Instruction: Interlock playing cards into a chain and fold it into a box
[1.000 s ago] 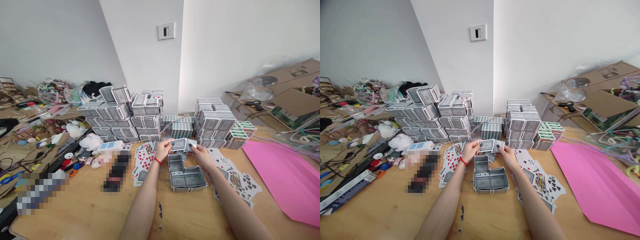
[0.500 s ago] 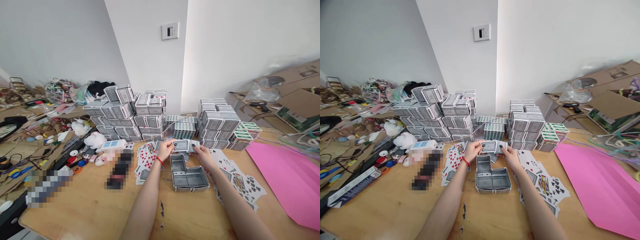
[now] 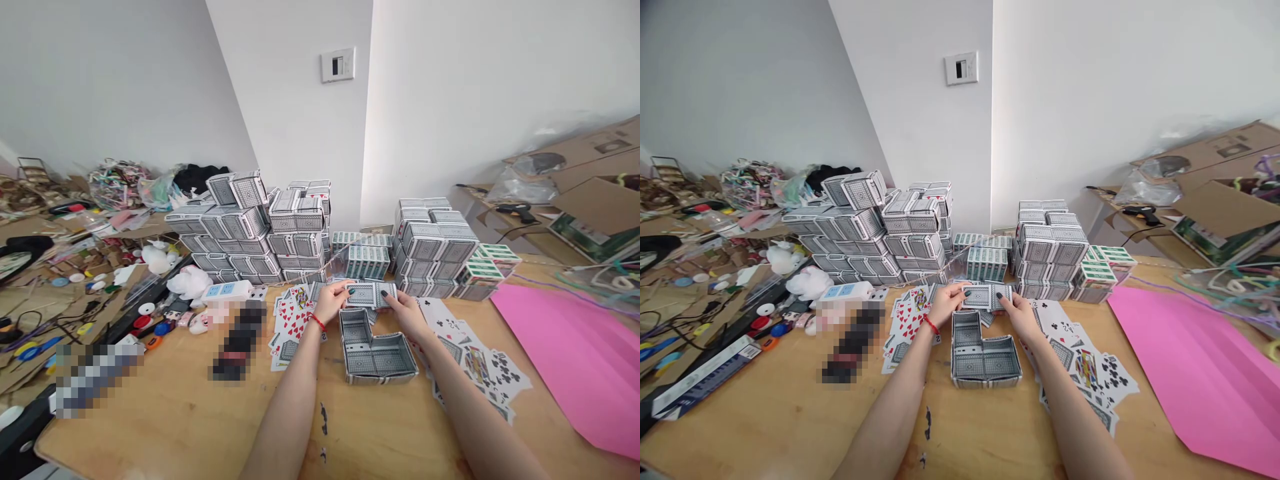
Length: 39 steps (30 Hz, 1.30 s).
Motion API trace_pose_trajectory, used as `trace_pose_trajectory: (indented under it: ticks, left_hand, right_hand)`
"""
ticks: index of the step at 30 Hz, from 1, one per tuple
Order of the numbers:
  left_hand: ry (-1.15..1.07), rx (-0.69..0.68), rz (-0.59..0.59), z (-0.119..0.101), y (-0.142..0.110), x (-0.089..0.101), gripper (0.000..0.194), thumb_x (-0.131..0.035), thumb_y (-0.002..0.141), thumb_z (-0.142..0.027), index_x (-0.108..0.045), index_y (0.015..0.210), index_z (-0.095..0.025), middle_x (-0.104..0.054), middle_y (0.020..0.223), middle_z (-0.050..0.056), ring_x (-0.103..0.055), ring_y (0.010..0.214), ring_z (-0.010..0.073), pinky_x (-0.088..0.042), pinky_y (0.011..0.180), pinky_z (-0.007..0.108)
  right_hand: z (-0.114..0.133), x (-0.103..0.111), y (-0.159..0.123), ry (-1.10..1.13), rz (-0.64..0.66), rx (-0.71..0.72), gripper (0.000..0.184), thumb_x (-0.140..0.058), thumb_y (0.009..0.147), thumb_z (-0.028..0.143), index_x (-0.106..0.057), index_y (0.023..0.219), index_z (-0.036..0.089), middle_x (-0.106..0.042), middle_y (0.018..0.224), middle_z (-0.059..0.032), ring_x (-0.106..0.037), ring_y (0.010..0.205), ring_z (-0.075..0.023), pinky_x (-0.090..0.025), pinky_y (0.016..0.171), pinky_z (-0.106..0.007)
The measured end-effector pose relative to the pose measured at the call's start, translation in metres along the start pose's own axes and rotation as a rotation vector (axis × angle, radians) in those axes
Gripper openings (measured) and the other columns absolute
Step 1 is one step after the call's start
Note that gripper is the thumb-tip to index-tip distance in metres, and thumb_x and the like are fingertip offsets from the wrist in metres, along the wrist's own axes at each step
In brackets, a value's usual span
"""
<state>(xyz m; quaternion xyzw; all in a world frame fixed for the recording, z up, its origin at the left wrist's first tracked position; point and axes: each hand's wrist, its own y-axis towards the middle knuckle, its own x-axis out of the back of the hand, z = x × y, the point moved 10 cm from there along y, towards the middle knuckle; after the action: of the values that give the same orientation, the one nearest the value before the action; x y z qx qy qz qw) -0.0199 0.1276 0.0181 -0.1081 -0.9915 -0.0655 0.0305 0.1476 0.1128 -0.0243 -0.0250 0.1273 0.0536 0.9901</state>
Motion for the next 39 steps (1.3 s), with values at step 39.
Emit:
trace_pose_trajectory:
  ticks: [39]
  left_hand:
    - [0.033,0.033,0.084,-0.002,-0.004,-0.013,0.031,-0.053,0.075,-0.026,-0.065,0.102,-0.016,-0.06,0.054,0.0,-0.046,0.043,0.0085,-0.036,0.044,0.019]
  right_hand:
    - [0.014,-0.02,-0.013,-0.28,0.096,-0.02,0.039,-0.056,0.068,0.057,-0.055,0.068,0.018,-0.058,0.066,-0.0014,-0.055,0.067,-0.0177,-0.046,0.064,-0.029]
